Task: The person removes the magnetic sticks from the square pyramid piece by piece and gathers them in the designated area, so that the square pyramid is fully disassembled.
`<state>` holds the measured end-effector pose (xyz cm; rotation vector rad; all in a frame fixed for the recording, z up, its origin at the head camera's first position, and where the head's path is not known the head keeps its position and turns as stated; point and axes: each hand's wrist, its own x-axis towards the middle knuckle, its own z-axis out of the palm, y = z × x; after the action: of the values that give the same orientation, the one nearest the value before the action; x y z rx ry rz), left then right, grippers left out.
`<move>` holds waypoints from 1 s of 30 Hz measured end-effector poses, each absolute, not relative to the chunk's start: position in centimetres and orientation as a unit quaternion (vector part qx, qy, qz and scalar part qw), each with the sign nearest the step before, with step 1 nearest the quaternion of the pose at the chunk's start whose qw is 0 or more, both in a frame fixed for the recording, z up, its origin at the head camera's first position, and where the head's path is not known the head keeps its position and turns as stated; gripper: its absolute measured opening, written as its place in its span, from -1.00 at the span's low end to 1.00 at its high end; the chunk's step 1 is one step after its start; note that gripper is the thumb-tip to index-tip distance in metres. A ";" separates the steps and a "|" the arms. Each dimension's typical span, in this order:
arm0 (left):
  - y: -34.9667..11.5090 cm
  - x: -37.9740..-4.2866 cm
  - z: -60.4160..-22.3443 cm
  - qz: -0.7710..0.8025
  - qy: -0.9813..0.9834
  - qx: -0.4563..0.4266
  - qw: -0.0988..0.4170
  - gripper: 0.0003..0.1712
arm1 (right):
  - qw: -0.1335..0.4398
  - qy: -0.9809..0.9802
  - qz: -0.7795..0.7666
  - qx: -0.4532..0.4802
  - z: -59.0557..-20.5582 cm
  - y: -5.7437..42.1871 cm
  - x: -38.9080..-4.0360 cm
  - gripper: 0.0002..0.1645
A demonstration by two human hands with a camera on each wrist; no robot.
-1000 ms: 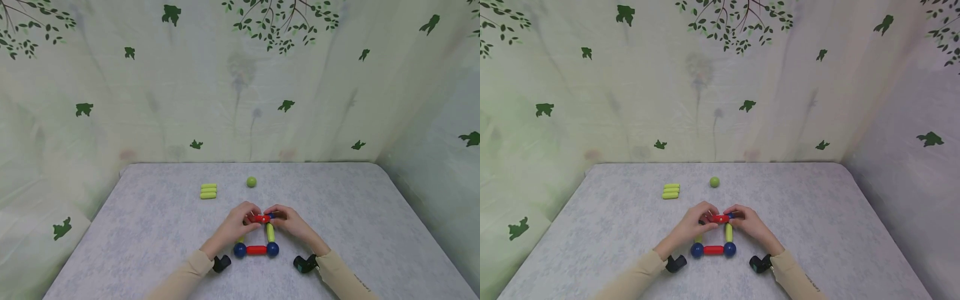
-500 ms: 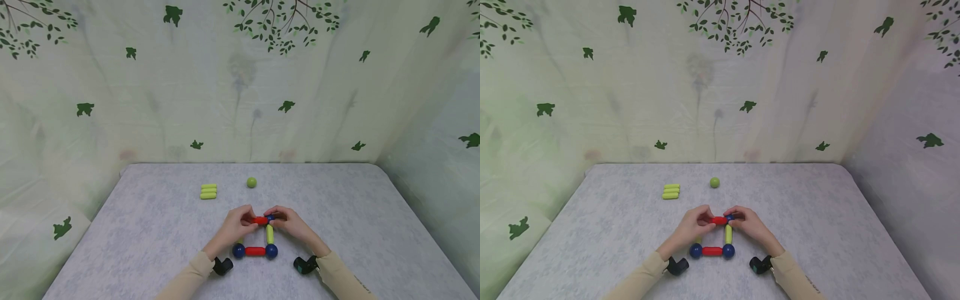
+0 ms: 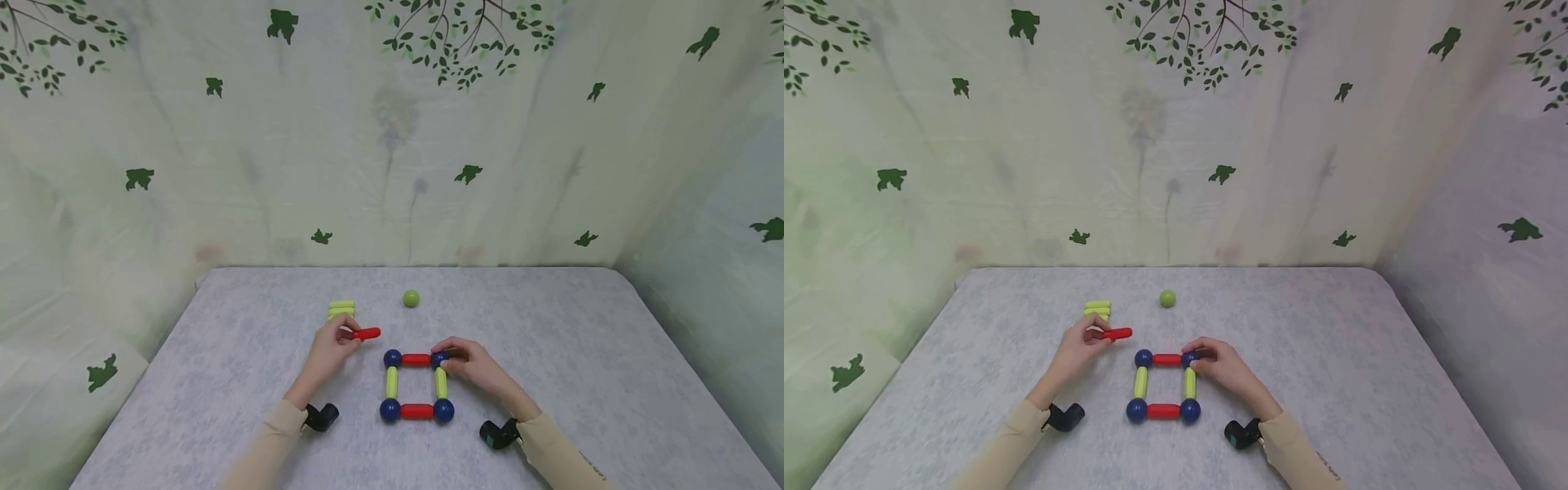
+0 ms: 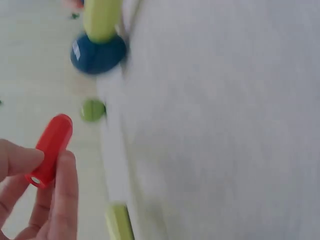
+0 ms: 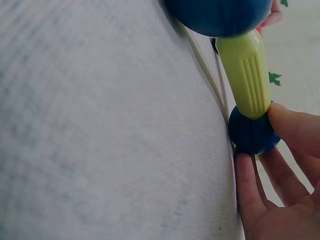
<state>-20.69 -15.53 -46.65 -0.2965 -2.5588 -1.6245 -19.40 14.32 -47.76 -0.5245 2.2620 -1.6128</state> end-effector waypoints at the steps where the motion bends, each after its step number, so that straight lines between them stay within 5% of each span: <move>1: -16.2 -21.0 -46.8 -0.523 -0.847 -0.081 0.056 -0.78 | 0.157 0.789 -0.565 -0.183 -47.4 14.3 -19.2 -0.70; 10: -19.6 -23.2 -47.5 -0.449 -0.891 -0.013 0.071 -0.83 | 0.156 0.790 -0.563 -0.187 -45.1 14.0 -18.1 -0.71; 22: -19.9 -24.1 -47.4 -0.399 -0.914 -0.017 0.071 -0.85 | 0.149 0.793 -0.564 -0.177 -48.8 14.4 -19.8 -0.71; 27: -19.0 -23.3 -46.8 -0.404 -0.905 -0.103 0.085 -0.82 | 0.148 0.793 -0.563 -0.178 -48.7 14.4 -19.8 -0.71; 30: -17.7 -22.4 -46.4 -0.424 -0.884 -0.198 0.019 -0.79 | 0.146 0.795 -0.561 -0.180 -48.8 14.5 -19.8 -0.71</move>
<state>-22.43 -17.66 -46.45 -0.6149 -2.7434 -1.3160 -19.78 14.47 -48.76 -0.5184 2.2882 -1.6144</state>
